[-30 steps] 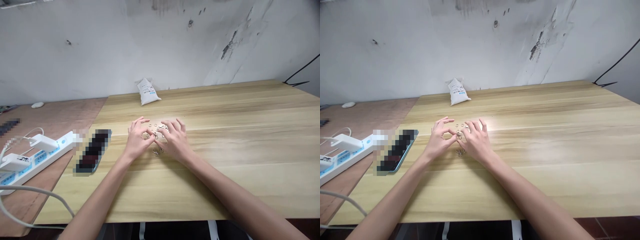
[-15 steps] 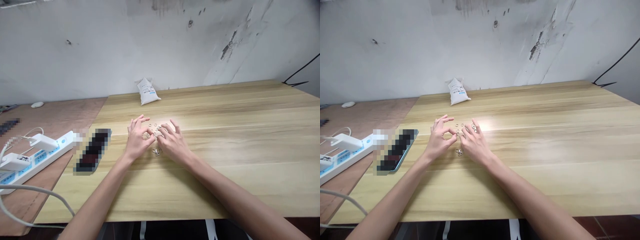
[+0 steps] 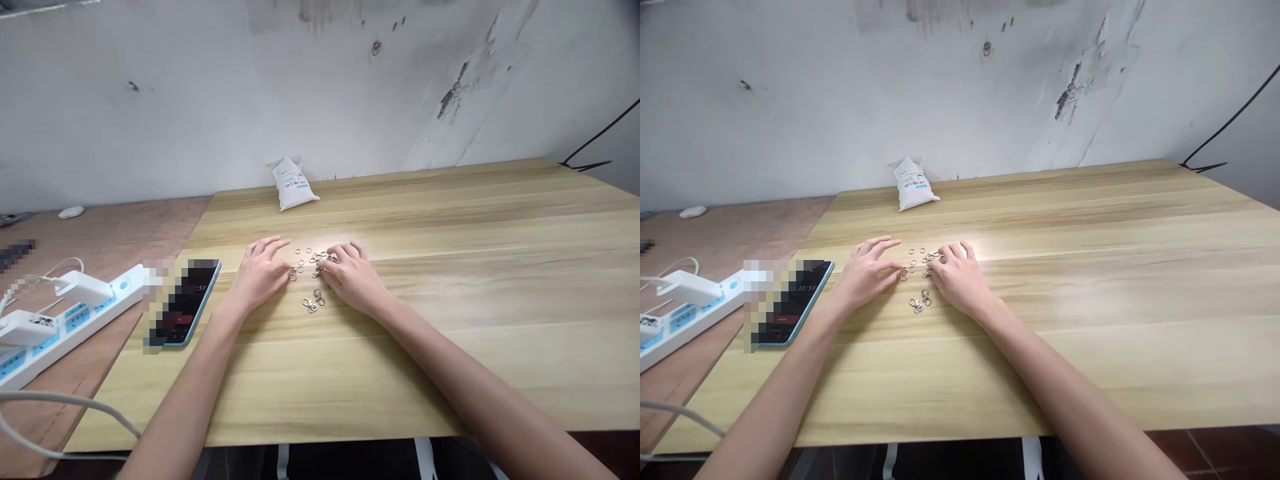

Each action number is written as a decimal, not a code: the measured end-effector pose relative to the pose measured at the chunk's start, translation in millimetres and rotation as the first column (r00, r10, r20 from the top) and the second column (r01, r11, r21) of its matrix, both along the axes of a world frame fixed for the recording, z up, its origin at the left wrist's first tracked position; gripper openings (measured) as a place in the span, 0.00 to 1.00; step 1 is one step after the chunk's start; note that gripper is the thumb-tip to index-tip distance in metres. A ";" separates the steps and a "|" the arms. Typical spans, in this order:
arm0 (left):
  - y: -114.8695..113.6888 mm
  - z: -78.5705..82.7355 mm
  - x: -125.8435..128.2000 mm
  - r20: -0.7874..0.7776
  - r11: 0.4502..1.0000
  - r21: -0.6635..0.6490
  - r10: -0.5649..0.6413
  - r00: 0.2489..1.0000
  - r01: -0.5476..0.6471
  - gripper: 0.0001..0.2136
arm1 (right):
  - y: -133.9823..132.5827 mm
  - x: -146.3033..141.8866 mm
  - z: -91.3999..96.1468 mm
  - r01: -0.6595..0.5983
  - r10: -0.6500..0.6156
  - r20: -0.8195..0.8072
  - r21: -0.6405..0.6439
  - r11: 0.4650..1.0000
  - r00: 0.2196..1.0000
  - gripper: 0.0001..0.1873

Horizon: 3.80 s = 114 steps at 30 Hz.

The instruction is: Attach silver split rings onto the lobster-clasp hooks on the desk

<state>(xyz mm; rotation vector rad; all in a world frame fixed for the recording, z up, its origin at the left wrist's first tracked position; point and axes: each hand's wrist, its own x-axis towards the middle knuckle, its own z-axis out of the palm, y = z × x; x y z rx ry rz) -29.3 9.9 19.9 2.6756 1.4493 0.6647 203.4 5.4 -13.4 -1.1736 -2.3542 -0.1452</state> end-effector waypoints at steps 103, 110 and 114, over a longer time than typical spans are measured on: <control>-16.3 5.0 30.9 0.529 0.919 -0.364 0.069 0.846 0.153 0.08 | -8.6 -2.6 18.8 -0.279 0.024 -0.653 -0.288 0.916 0.757 0.11; -16.0 7.1 28.9 0.523 0.935 -0.345 0.115 0.845 0.087 0.05 | -6.6 -1.5 16.4 -0.270 0.076 -0.619 -0.225 0.936 0.782 0.08; -15.7 7.0 27.7 0.497 0.959 -0.283 0.115 0.860 0.035 0.05 | -3.5 0.3 11.5 -0.183 0.147 -0.484 -0.027 0.983 0.863 0.08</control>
